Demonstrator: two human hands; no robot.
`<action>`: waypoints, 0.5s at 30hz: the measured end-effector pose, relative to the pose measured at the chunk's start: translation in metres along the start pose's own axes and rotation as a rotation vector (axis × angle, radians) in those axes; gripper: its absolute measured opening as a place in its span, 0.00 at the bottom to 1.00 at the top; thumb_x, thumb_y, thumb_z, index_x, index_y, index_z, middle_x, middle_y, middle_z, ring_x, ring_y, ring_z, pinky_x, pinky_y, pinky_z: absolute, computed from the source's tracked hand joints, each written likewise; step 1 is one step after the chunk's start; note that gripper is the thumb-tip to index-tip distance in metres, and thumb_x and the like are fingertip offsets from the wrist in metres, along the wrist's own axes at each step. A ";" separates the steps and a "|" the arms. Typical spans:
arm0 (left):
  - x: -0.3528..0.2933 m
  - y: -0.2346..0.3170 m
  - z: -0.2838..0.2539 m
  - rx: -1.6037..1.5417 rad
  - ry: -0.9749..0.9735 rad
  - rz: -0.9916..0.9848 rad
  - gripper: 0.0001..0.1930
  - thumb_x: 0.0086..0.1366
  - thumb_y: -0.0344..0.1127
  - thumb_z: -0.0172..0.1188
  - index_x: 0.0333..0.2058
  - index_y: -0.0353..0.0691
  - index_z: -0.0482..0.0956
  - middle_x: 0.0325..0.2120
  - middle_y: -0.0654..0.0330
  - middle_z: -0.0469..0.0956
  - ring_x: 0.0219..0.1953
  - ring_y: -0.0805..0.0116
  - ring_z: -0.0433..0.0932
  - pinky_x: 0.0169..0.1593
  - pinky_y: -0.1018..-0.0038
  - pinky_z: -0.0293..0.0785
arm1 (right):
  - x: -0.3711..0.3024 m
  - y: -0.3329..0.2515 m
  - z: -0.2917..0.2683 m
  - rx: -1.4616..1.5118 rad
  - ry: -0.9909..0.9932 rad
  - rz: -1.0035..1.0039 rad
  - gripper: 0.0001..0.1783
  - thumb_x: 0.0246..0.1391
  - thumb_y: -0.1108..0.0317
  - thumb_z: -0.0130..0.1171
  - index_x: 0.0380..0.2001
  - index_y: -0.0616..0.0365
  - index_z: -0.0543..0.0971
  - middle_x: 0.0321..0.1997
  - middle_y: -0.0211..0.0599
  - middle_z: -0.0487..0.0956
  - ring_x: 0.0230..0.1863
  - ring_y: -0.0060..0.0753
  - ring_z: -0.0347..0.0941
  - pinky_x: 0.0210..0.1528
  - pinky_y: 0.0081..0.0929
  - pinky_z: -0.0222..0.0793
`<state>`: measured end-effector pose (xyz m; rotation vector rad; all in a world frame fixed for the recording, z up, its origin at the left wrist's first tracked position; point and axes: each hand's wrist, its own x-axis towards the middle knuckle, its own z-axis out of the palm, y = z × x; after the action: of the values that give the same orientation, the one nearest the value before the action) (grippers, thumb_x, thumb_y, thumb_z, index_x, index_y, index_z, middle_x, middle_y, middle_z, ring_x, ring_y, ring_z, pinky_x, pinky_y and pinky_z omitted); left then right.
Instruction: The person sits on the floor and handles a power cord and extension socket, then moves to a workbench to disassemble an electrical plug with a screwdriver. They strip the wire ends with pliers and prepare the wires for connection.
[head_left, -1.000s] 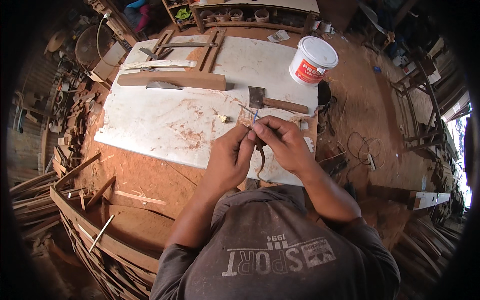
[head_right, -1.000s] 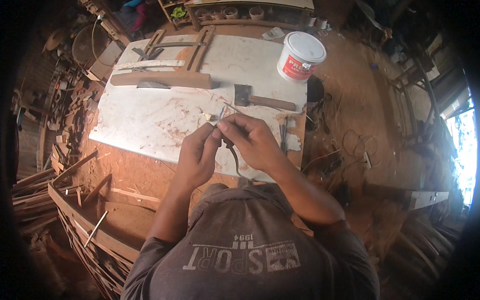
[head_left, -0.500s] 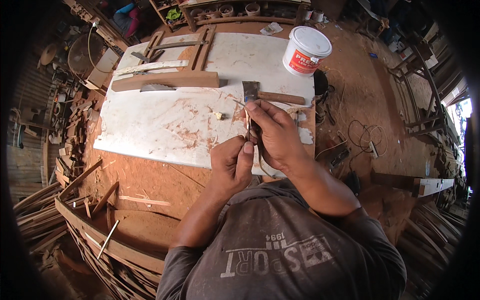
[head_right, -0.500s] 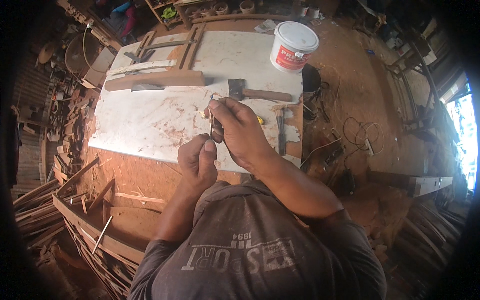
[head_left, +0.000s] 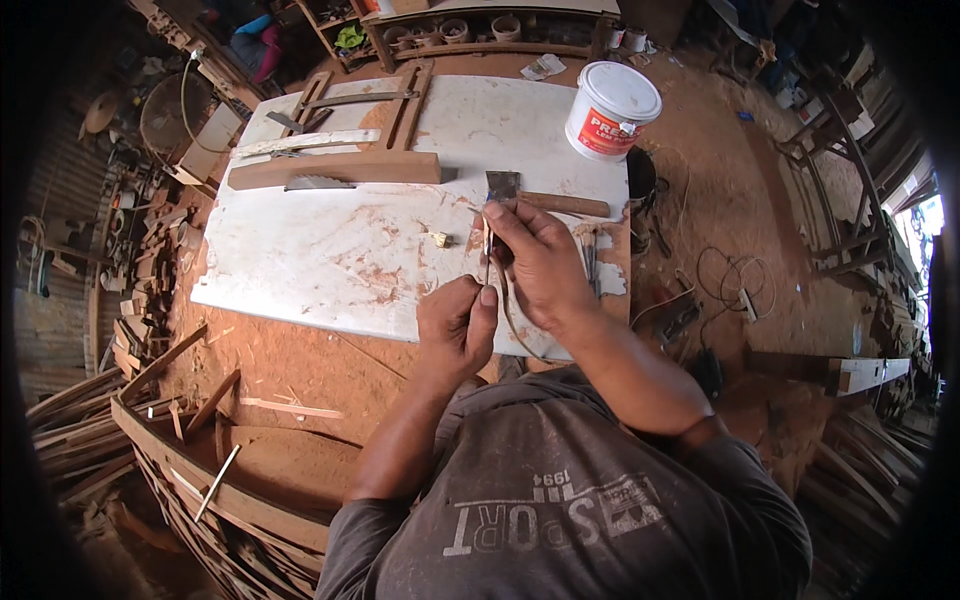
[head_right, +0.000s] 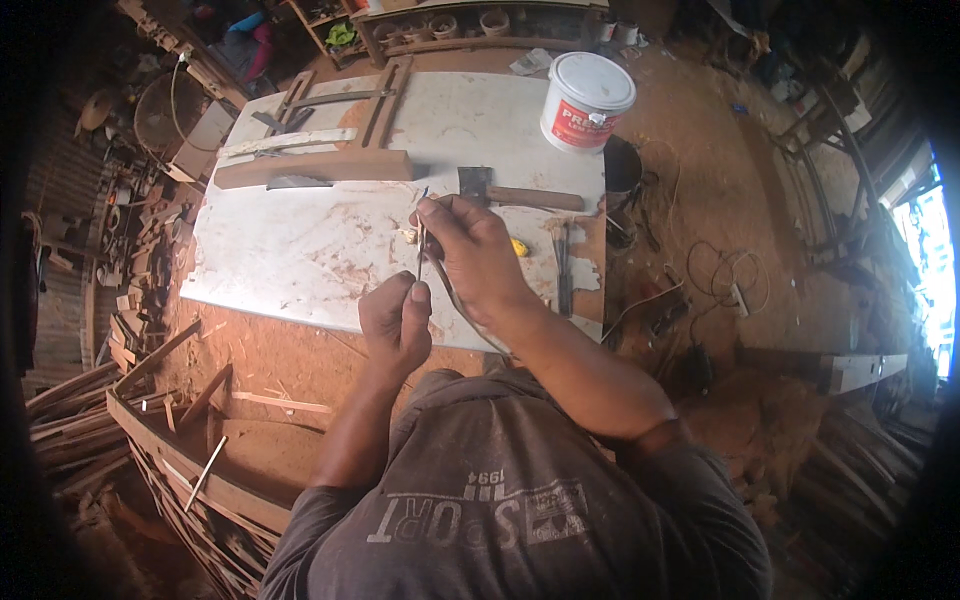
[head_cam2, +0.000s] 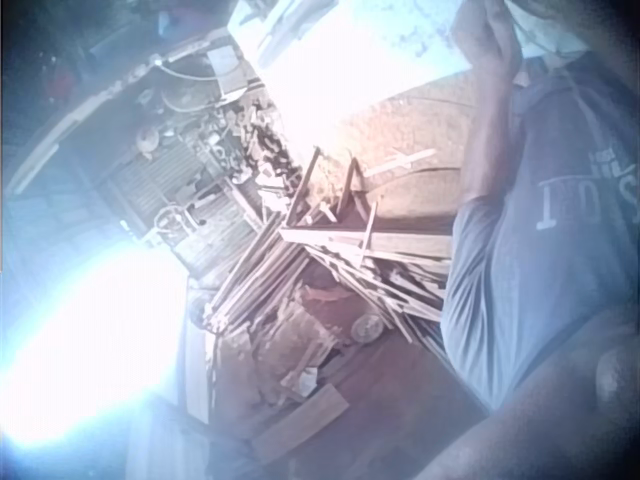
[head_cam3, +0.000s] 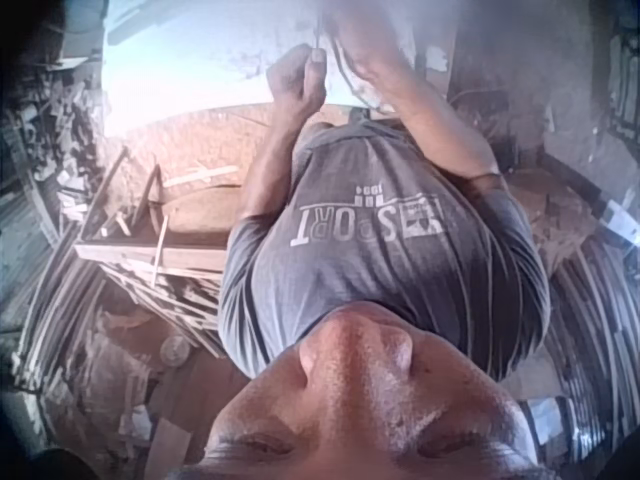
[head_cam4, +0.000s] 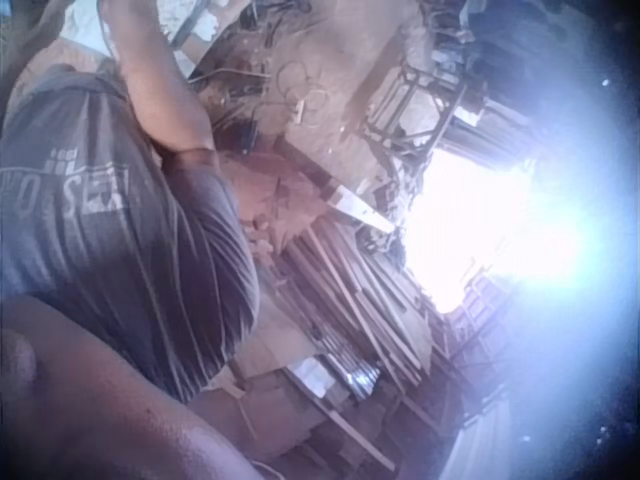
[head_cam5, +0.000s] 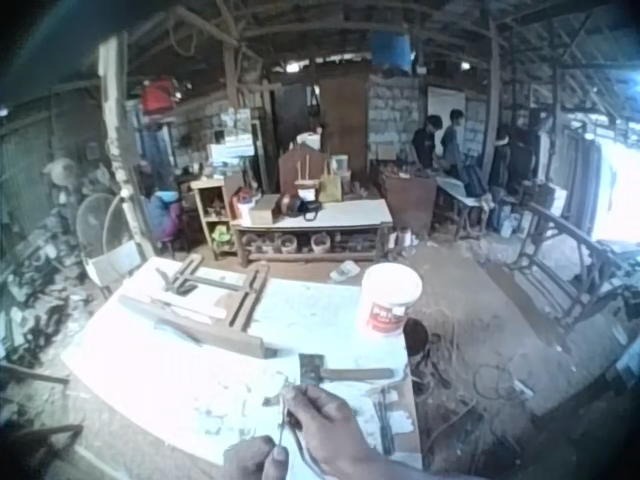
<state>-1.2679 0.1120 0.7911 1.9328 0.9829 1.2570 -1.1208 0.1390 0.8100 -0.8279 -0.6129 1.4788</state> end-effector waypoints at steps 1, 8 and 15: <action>0.003 -0.001 -0.005 0.079 -0.046 0.010 0.14 0.70 0.31 0.57 0.23 0.33 0.71 0.18 0.60 0.68 0.21 0.70 0.67 0.27 0.70 0.64 | 0.001 -0.003 -0.003 -0.099 -0.038 -0.048 0.10 0.68 0.64 0.60 0.39 0.60 0.81 0.33 0.25 0.80 0.33 0.14 0.71 0.37 0.17 0.69; 0.027 -0.006 -0.018 -0.650 -0.044 -0.317 0.13 0.75 0.38 0.55 0.49 0.33 0.74 0.35 0.58 0.78 0.39 0.73 0.76 0.47 0.74 0.74 | -0.009 -0.023 -0.013 -0.687 -0.158 -0.278 0.13 0.68 0.61 0.60 0.41 0.62 0.82 0.31 0.26 0.80 0.33 0.14 0.70 0.38 0.17 0.67; 0.033 0.009 0.011 -0.786 -0.107 -0.357 0.08 0.75 0.36 0.57 0.43 0.36 0.73 0.28 0.63 0.75 0.29 0.77 0.76 0.34 0.77 0.77 | -0.015 -0.029 -0.011 -0.485 -0.231 -0.259 0.09 0.68 0.65 0.59 0.42 0.61 0.78 0.29 0.28 0.77 0.26 0.14 0.71 0.24 0.16 0.67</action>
<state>-1.2463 0.1341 0.8101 1.1429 0.6024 1.0887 -1.0948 0.1258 0.8286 -0.9086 -1.2378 1.2099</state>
